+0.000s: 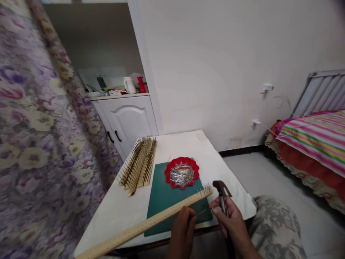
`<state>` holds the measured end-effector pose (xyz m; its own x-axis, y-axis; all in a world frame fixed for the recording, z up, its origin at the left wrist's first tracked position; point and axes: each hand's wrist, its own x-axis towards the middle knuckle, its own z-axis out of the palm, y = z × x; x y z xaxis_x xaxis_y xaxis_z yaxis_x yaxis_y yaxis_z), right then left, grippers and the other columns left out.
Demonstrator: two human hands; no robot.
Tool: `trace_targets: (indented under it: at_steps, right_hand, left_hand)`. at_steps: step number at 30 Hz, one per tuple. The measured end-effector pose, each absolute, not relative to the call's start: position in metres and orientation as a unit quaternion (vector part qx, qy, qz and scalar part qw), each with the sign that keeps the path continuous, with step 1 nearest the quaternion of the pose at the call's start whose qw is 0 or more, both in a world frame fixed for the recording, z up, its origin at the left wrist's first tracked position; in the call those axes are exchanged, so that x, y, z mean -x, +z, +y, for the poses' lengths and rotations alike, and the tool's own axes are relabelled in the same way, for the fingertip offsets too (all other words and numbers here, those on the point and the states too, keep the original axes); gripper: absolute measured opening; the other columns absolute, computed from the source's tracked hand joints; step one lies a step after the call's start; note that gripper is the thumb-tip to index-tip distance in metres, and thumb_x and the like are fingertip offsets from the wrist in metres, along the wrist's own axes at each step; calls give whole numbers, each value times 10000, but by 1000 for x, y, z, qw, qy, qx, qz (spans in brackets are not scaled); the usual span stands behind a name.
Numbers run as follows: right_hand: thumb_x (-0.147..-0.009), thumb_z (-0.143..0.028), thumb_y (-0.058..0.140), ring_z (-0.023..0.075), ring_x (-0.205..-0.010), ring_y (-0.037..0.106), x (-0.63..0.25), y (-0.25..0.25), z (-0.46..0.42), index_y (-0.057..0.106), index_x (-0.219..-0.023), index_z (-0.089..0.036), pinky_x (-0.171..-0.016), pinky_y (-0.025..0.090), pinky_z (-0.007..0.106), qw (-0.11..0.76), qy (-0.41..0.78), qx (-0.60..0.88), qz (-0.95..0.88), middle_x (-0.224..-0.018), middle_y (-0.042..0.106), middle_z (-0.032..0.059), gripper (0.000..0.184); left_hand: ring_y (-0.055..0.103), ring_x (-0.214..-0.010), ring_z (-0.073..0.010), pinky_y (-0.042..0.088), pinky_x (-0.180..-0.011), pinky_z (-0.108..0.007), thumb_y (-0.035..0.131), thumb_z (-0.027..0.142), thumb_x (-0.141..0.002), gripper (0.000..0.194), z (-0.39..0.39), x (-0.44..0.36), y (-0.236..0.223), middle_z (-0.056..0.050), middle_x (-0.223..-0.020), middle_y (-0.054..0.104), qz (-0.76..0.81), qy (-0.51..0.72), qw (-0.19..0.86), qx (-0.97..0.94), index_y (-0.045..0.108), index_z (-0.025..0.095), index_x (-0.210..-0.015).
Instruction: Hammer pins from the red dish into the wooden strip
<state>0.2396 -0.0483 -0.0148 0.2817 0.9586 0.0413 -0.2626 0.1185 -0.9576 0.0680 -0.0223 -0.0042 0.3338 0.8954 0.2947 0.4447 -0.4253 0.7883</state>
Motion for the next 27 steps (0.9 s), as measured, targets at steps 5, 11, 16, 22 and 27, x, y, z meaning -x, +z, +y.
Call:
trace_targets:
  at_steps: [5, 11, 16, 22, 27]
  right_hand:
    - [-733, -391, 674, -24, -268, 297, -222, -15, -52, 489, -835, -215, -239, 227, 100, 642, 481, 471, -366, -669, 542, -85, 275]
    - [-748, -374, 663, 5, -328, 325, -221, -24, -61, 492, -842, -221, -266, 280, 108, 627, 466, 496, -379, -632, 501, -94, 248]
    - [-732, -414, 675, 0, -318, 320, -221, -28, -63, 507, -832, -221, -266, 260, 113, 630, 462, 497, -378, -635, 510, -89, 275]
    - [-757, -477, 635, -2, -269, 371, -228, -37, -67, 538, -906, -207, -268, 276, 116, 647, 478, 488, -338, -628, 596, -58, 323]
    - [-711, -466, 695, 21, -315, 422, -235, -48, -71, 576, -898, -199, -271, 285, 101, 660, 528, 451, -289, -612, 618, -44, 347]
  left_hand:
    - [512, -663, -138, 393, -611, -225, 440, 242, -882, 173, -30, -73, -11, -6, -708, 532, 422, 369, 312, -767, 494, 190, -726]
    - [536, -752, -158, 407, -666, -246, 447, 160, -851, 150, -37, -83, -6, -39, -786, 560, 399, 349, 283, -799, 558, 187, -753]
    - [541, -688, -140, 387, -619, -224, 474, 126, -805, 158, -34, -88, 1, -23, -734, 569, 420, 322, 298, -794, 571, 179, -693]
    - [484, -563, -114, 341, -535, -197, 509, 169, -750, 89, -2, -87, -2, 29, -597, 526, 501, 351, 311, -728, 561, 181, -678]
    - [519, -586, -123, 369, -555, -203, 496, 234, -770, 124, 26, -97, -15, 18, -648, 569, 501, 371, 308, -719, 595, 184, -715]
